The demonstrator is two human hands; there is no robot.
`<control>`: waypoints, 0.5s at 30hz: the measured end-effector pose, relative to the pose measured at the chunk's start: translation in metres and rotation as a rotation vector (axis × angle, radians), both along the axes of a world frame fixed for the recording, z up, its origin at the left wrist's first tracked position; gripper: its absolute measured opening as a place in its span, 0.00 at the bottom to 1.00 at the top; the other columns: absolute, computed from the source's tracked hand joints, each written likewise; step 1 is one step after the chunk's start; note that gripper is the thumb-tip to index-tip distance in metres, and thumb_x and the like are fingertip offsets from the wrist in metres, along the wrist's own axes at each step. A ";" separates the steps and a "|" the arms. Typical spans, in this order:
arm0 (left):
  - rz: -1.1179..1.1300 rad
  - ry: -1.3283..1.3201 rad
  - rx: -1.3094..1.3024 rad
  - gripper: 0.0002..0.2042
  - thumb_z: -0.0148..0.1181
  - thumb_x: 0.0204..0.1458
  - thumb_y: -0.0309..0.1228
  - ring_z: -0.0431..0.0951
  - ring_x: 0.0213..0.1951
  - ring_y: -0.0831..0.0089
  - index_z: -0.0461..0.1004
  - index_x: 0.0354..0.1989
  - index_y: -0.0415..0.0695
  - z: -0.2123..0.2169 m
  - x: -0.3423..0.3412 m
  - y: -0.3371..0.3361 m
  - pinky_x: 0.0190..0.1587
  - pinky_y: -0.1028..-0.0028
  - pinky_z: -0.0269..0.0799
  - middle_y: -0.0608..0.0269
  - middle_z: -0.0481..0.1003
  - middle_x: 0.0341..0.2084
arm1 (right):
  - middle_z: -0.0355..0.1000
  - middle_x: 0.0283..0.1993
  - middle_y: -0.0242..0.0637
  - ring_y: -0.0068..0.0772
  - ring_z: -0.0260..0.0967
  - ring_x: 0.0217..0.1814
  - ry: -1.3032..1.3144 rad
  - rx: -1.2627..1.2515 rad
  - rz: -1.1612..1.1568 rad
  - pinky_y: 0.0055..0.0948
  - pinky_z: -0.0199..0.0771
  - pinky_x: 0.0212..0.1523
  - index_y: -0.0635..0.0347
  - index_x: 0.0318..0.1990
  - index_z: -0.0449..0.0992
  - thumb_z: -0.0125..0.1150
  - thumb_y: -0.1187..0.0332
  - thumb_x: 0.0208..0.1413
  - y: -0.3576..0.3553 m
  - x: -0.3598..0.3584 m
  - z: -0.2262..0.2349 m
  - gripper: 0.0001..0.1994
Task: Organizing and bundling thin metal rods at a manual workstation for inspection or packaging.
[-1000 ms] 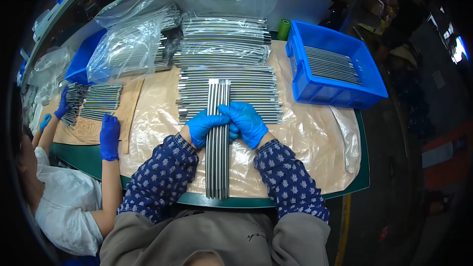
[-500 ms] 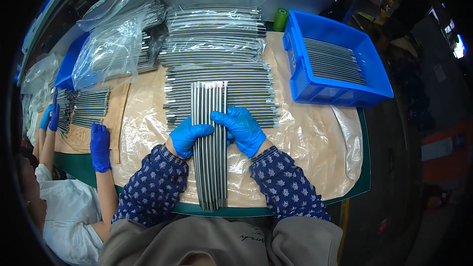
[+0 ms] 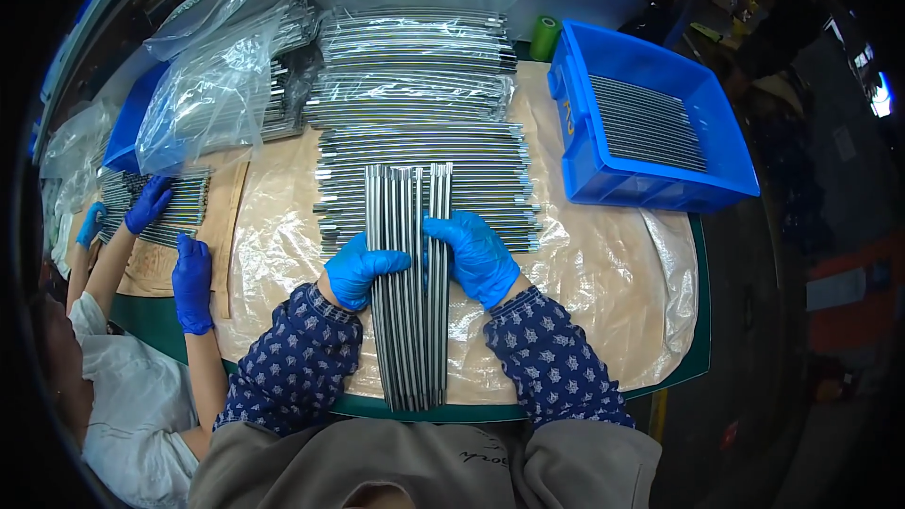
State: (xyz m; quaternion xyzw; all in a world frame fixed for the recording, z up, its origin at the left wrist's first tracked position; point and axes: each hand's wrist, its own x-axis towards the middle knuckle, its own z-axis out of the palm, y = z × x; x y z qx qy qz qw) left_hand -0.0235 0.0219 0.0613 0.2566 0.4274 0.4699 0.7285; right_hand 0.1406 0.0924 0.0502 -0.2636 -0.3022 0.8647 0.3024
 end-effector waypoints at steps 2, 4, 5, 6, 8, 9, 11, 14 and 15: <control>-0.008 0.003 0.023 0.18 0.59 0.41 0.26 0.74 0.34 0.72 0.67 0.43 0.38 0.000 -0.001 -0.001 0.39 0.74 0.71 0.58 0.73 0.34 | 0.73 0.31 0.37 0.25 0.72 0.29 -0.074 0.070 0.024 0.21 0.74 0.30 0.63 0.36 0.73 0.57 0.71 0.48 -0.003 -0.002 0.007 0.08; -0.008 0.008 0.015 0.18 0.59 0.40 0.25 0.74 0.34 0.72 0.67 0.43 0.38 0.005 0.001 0.000 0.39 0.74 0.71 0.58 0.73 0.34 | 0.73 0.32 0.36 0.24 0.71 0.30 -0.148 0.138 0.038 0.21 0.74 0.30 0.62 0.37 0.73 0.60 0.73 0.46 -0.003 -0.002 0.007 0.09; -0.005 0.014 0.005 0.19 0.59 0.40 0.25 0.74 0.34 0.72 0.67 0.43 0.38 0.007 0.002 0.000 0.39 0.75 0.71 0.58 0.73 0.34 | 0.73 0.32 0.36 0.24 0.71 0.30 -0.149 0.139 0.035 0.21 0.74 0.30 0.62 0.37 0.73 0.60 0.73 0.46 -0.003 -0.002 0.008 0.09; 0.003 0.014 0.007 0.19 0.59 0.40 0.25 0.74 0.34 0.72 0.67 0.44 0.38 0.003 0.001 -0.001 0.38 0.74 0.71 0.59 0.73 0.34 | 0.73 0.32 0.36 0.24 0.71 0.30 -0.143 0.149 0.029 0.21 0.74 0.31 0.62 0.37 0.73 0.60 0.73 0.46 -0.005 -0.004 0.010 0.10; 0.002 0.017 0.001 0.19 0.58 0.40 0.24 0.75 0.34 0.71 0.67 0.44 0.38 0.002 -0.001 -0.001 0.39 0.74 0.72 0.58 0.73 0.34 | 0.73 0.34 0.37 0.24 0.71 0.32 -0.154 0.175 0.025 0.21 0.74 0.33 0.62 0.38 0.73 0.60 0.74 0.45 -0.006 -0.005 0.012 0.10; -0.001 0.017 -0.005 0.20 0.58 0.39 0.22 0.75 0.34 0.70 0.66 0.44 0.38 0.002 -0.001 -0.001 0.40 0.73 0.72 0.58 0.73 0.34 | 0.73 0.34 0.37 0.24 0.71 0.32 -0.156 0.173 0.024 0.21 0.74 0.33 0.62 0.38 0.73 0.60 0.74 0.45 -0.006 -0.005 0.011 0.10; -0.008 -0.010 -0.021 0.20 0.59 0.39 0.23 0.75 0.35 0.70 0.66 0.44 0.39 0.002 0.000 0.000 0.40 0.73 0.72 0.58 0.73 0.34 | 0.73 0.34 0.37 0.25 0.71 0.33 -0.131 0.145 0.032 0.22 0.74 0.34 0.62 0.39 0.72 0.60 0.74 0.45 -0.004 -0.003 0.008 0.11; -0.037 0.033 0.054 0.17 0.59 0.41 0.26 0.74 0.34 0.72 0.68 0.43 0.38 0.001 -0.001 0.000 0.39 0.75 0.71 0.59 0.73 0.33 | 0.72 0.35 0.38 0.26 0.71 0.34 -0.138 0.126 0.029 0.23 0.74 0.36 0.63 0.40 0.72 0.60 0.74 0.45 -0.003 -0.002 0.009 0.12; -0.035 0.033 0.053 0.17 0.59 0.41 0.26 0.74 0.34 0.72 0.68 0.43 0.38 0.001 -0.001 0.000 0.39 0.75 0.71 0.59 0.73 0.33 | 0.72 0.35 0.38 0.26 0.71 0.34 -0.111 0.110 0.014 0.23 0.74 0.36 0.63 0.40 0.71 0.59 0.75 0.45 -0.003 -0.001 0.008 0.13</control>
